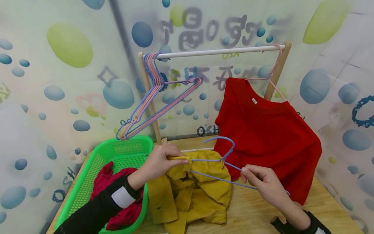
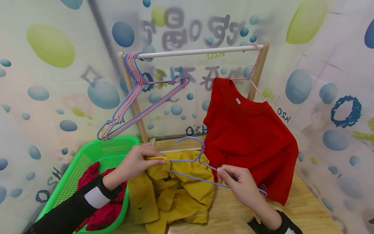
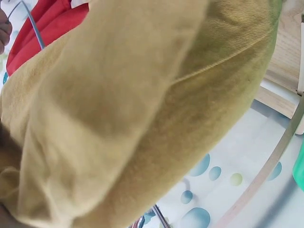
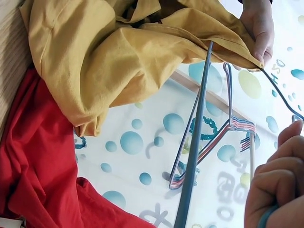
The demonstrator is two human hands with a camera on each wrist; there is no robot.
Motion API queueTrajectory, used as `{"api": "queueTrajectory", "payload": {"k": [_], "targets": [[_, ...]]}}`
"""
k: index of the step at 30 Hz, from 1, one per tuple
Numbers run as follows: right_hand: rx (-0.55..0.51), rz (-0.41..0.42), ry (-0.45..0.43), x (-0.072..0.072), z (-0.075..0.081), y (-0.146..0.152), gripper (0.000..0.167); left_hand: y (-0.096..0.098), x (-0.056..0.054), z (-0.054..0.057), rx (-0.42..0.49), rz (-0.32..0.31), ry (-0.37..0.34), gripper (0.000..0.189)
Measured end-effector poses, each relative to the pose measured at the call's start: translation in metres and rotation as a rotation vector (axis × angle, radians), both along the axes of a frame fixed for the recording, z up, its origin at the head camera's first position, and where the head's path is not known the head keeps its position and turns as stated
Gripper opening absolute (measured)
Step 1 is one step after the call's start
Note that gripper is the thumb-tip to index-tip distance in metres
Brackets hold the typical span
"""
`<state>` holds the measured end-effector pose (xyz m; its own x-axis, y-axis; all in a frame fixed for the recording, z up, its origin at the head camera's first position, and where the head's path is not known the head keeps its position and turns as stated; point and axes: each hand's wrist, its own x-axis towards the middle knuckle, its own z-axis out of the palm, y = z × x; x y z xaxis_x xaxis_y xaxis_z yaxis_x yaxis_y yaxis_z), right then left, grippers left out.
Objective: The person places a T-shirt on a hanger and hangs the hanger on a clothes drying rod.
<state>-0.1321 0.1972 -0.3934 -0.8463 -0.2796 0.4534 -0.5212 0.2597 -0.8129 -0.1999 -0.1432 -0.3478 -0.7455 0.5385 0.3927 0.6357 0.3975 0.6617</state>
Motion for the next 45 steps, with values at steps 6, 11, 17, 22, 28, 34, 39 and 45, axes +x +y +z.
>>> {"api": "queueTrajectory", "payload": {"k": [6,11,17,22,28,34,39,45], "targets": [[0.009,-0.015,-0.020,0.000,0.001,-0.003,0.032,0.003,0.001,0.001,-0.011,0.016,-0.006,0.007],[0.024,-0.027,-0.030,-0.001,0.003,-0.005,0.032,0.005,0.002,0.004,-0.028,0.020,-0.017,0.009],[0.049,-0.060,-0.010,-0.001,0.003,-0.008,0.031,0.007,0.001,0.004,-0.021,0.003,-0.032,0.010],[0.070,-0.092,0.003,-0.001,0.003,-0.012,0.029,0.010,-0.001,0.002,-0.012,-0.011,-0.048,0.010],[0.083,-0.115,0.024,-0.001,0.003,-0.015,0.029,0.014,-0.001,0.003,-0.021,-0.027,-0.048,0.011],[0.094,-0.123,0.024,-0.001,0.003,-0.019,0.029,0.016,-0.001,0.004,-0.007,-0.033,-0.029,0.010],[0.094,-0.125,0.028,-0.002,0.003,-0.023,0.029,0.019,-0.001,0.005,0.017,-0.062,0.007,0.010],[0.080,-0.103,0.025,-0.003,0.004,-0.027,0.028,0.022,0.000,0.005,0.008,-0.060,0.035,0.010]]}}
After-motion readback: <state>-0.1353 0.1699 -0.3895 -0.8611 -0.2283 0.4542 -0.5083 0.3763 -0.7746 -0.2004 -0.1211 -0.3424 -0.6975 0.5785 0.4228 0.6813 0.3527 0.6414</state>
